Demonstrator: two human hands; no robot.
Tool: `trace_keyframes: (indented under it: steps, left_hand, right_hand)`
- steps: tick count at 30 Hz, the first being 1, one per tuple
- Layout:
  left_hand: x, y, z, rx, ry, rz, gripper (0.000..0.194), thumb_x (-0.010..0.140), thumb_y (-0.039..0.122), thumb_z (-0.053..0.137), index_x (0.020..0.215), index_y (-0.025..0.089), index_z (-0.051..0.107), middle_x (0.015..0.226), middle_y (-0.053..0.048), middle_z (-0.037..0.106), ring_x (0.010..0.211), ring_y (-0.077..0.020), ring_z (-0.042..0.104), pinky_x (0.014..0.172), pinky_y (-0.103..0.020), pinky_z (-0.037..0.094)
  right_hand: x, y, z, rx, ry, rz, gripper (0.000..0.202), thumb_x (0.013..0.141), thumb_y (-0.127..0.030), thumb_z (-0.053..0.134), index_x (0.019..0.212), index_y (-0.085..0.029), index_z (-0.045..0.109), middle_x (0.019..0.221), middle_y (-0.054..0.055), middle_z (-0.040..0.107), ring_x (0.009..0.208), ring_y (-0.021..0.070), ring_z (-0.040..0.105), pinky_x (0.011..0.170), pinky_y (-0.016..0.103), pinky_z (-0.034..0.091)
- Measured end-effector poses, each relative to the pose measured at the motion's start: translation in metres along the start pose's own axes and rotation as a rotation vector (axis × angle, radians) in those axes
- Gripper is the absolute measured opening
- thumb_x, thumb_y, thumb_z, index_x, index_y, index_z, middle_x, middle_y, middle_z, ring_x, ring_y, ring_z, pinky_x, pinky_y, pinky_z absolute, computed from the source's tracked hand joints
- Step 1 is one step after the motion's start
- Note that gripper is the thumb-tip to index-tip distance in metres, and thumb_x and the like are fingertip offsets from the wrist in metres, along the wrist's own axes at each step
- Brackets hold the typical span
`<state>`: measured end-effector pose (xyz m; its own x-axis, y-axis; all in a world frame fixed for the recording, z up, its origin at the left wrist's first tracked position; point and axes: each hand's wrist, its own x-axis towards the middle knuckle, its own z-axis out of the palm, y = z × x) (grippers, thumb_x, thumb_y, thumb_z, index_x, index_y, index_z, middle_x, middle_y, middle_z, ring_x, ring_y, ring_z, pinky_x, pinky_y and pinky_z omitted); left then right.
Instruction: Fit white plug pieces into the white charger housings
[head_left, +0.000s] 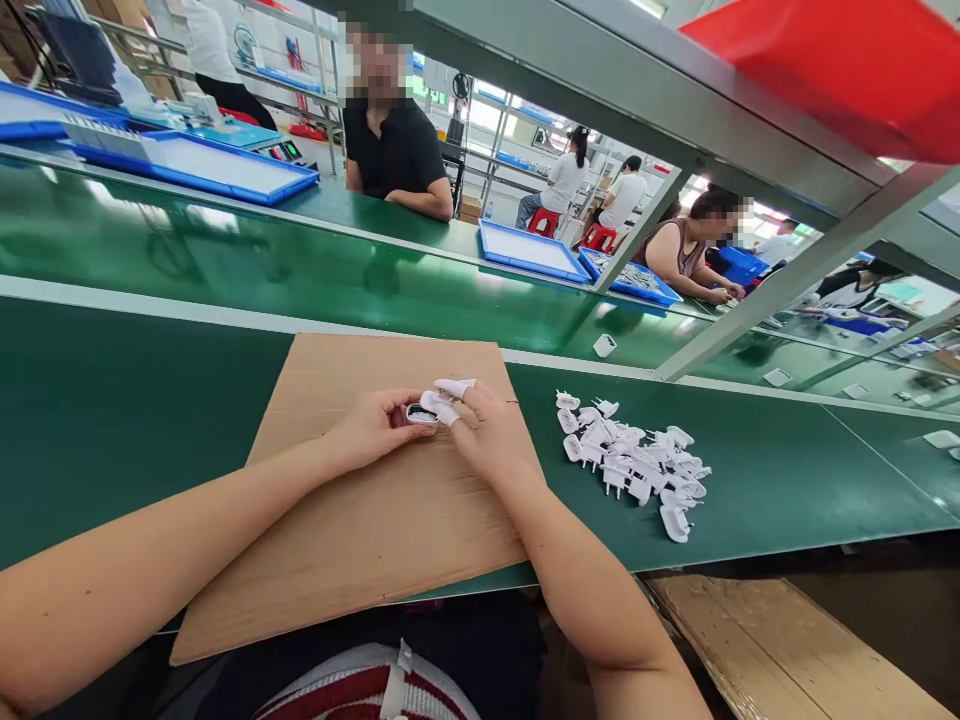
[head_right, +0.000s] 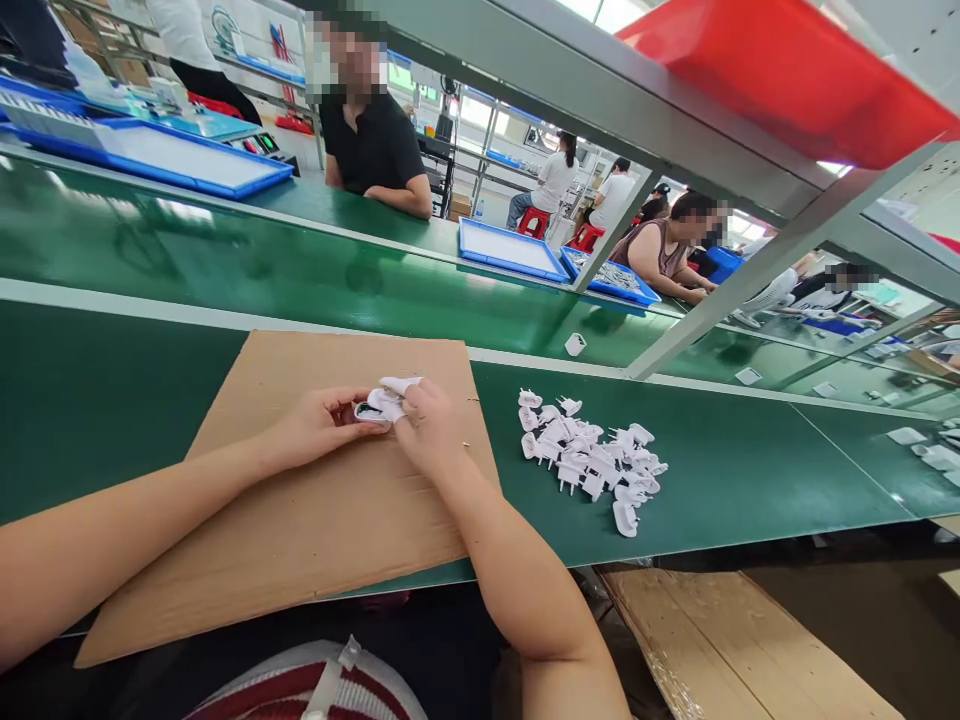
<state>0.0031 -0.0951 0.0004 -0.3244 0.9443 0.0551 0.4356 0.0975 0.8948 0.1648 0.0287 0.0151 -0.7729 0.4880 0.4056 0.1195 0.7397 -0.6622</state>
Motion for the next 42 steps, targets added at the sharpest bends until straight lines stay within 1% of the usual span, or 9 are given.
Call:
trace_keyframes:
  steps: [3,8,14,18,26,30,34,39,42]
  left_hand:
    - [0.0,0.0,0.003,-0.014,-0.006,0.037,0.049,0.08,0.058,0.072,0.104,0.016,0.073,0.067,0.001,0.057,0.059,-0.0124,0.044,0.055,-0.026,0.035]
    - [-0.001,-0.001,0.004,-0.081,-0.009,0.063,0.069,0.08,0.057,0.074,0.136,0.018,0.062,0.082,0.0,0.064,0.063,-0.0129,0.046,0.059,-0.026,0.039]
    - [-0.002,-0.001,0.004,-0.066,-0.005,0.031,0.066,0.079,0.058,0.073,0.134,0.021,0.064,0.08,0.0,0.065,0.065,-0.0149,0.049,0.061,-0.028,0.042]
    - [-0.001,-0.001,0.004,-0.086,-0.011,0.018,0.067,0.078,0.057,0.074,0.133,0.021,0.064,0.085,-0.001,0.068,0.067,-0.0154,0.051,0.063,-0.029,0.044]
    - [-0.002,-0.001,0.003,-0.057,0.004,0.03,0.063,0.078,0.058,0.073,0.126,0.019,0.065,0.079,0.0,0.064,0.065,-0.0146,0.049,0.06,-0.027,0.042]
    - [-0.003,-0.001,0.004,0.051,0.006,0.057,0.04,0.081,0.056,0.066,0.093,0.018,0.067,0.072,0.001,0.06,0.063,-0.0142,0.049,0.06,-0.027,0.039]
    - [-0.005,-0.003,0.004,0.268,0.056,0.091,0.036,0.083,0.053,0.061,0.07,0.02,0.055,0.067,0.001,0.058,0.063,-0.0144,0.05,0.059,-0.027,0.035]
    - [-0.005,0.005,-0.004,0.424,0.031,0.096,0.035,0.084,0.054,0.06,0.074,0.021,0.058,0.072,-0.001,0.063,0.067,-0.0164,0.056,0.06,-0.027,0.036]
    - [0.005,0.013,-0.011,0.339,-0.069,0.068,0.035,0.082,0.055,0.064,0.081,0.02,0.067,0.078,-0.002,0.069,0.071,-0.0188,0.061,0.063,-0.028,0.043]
  right_hand:
    - [0.001,-0.002,0.008,-0.121,-0.045,-0.087,0.033,0.087,-0.01,0.056,0.114,-0.023,0.071,0.1,0.007,0.068,0.1,0.0224,0.063,0.088,0.034,0.052]
    - [0.003,0.001,0.009,-0.223,-0.081,-0.137,0.026,0.082,-0.006,0.054,0.1,-0.022,0.066,0.094,0.007,0.063,0.091,0.0226,0.058,0.079,0.033,0.048]
    - [-0.001,-0.003,0.006,-0.29,-0.028,-0.26,0.019,0.079,-0.005,0.052,0.084,-0.023,0.057,0.085,0.005,0.058,0.082,0.0225,0.053,0.069,0.032,0.042]
    - [-0.001,-0.003,0.007,-0.289,-0.003,-0.259,0.019,0.081,-0.006,0.052,0.086,-0.023,0.058,0.084,0.005,0.06,0.081,0.0222,0.053,0.069,0.032,0.041]
    - [0.003,-0.008,0.01,-0.331,-0.111,-0.169,0.022,0.081,-0.006,0.054,0.093,-0.021,0.064,0.091,0.006,0.063,0.087,0.0221,0.056,0.074,0.031,0.041]
    - [0.004,-0.017,0.008,-0.35,-0.152,-0.113,0.038,0.078,-0.003,0.053,0.108,-0.023,0.066,0.094,0.005,0.065,0.09,0.0228,0.057,0.076,0.031,0.042]
    - [0.004,-0.023,0.01,-0.342,-0.148,-0.08,0.041,0.075,-0.003,0.053,0.108,-0.024,0.065,0.096,0.005,0.066,0.093,0.0239,0.059,0.078,0.031,0.043]
    - [0.003,-0.02,0.016,-0.26,-0.129,-0.005,0.032,0.08,-0.008,0.055,0.105,-0.023,0.067,0.098,0.006,0.069,0.095,0.0251,0.061,0.079,0.034,0.046]
    - [0.001,-0.014,0.007,-0.121,-0.099,0.017,0.038,0.087,-0.014,0.056,0.123,-0.023,0.064,0.116,0.008,0.07,0.109,0.0248,0.062,0.089,0.036,0.049]
